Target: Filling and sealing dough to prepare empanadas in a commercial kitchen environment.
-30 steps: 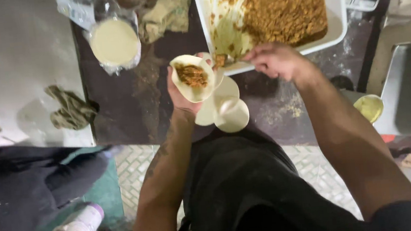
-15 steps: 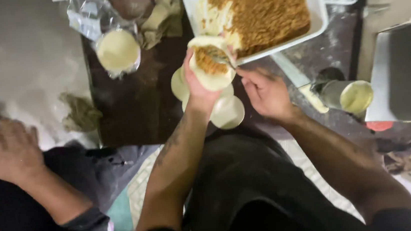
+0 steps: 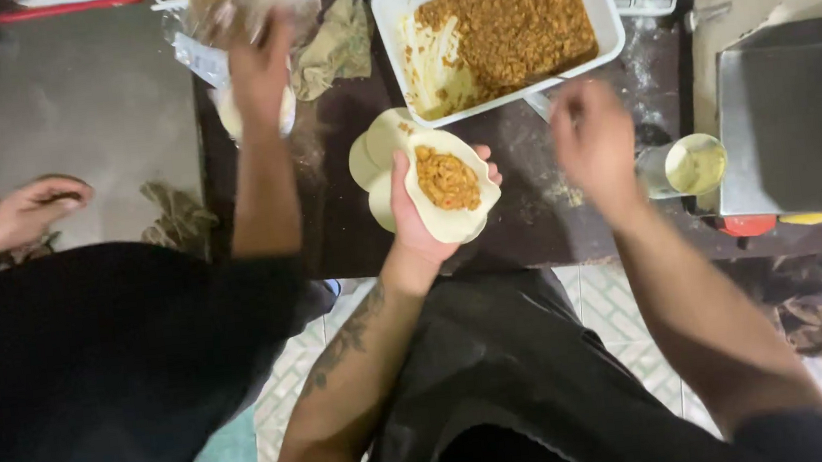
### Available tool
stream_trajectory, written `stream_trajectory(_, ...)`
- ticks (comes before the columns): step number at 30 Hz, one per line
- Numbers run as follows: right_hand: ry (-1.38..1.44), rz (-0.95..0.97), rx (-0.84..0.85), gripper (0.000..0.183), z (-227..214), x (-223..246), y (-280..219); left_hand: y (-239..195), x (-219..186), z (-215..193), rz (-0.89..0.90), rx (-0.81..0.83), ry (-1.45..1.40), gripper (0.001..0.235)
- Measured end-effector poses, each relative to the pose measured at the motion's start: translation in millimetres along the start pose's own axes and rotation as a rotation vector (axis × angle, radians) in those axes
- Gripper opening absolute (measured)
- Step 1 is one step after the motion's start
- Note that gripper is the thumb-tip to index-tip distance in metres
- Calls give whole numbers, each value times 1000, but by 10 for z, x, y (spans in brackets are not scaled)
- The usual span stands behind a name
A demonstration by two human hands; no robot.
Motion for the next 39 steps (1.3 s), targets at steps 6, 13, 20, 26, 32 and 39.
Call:
stream_trajectory(6,525,-124,91,34,-1189,1838,-604,-654,334,-164,169,-164,66,89)
stream_trajectory(13,441,259,147,8,-1669,1785,-1141,-1745,661,-149,391,-58,311,48)
stream_trajectory(20,448,157,354,32,-2192,2079,-1698,-2708,723,248,489,-69,277,36)
stream_trajectory(26,607,-3,500,31,-2388,2281,-2020,-3198,895,472,459,-48,203,34)
stream_trajectory(32,396,-182,402,49,-2758,2617,-1643,-3320,979,412,471,-42,167,35)
stream_trajectory(39,544,-137,301,41,-2567,2212,-1664,-3106,1099,384,510,-60,152,41)
Point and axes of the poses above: each hand's wrist, its own y-axis towards the middle knuckle, its own z-axis out of the palm, x = y × z, the point moved 9 cm from there along y, towards the middle knuckle, and after that the axes turned 15 degrees about -x, right-handed, at the moved point
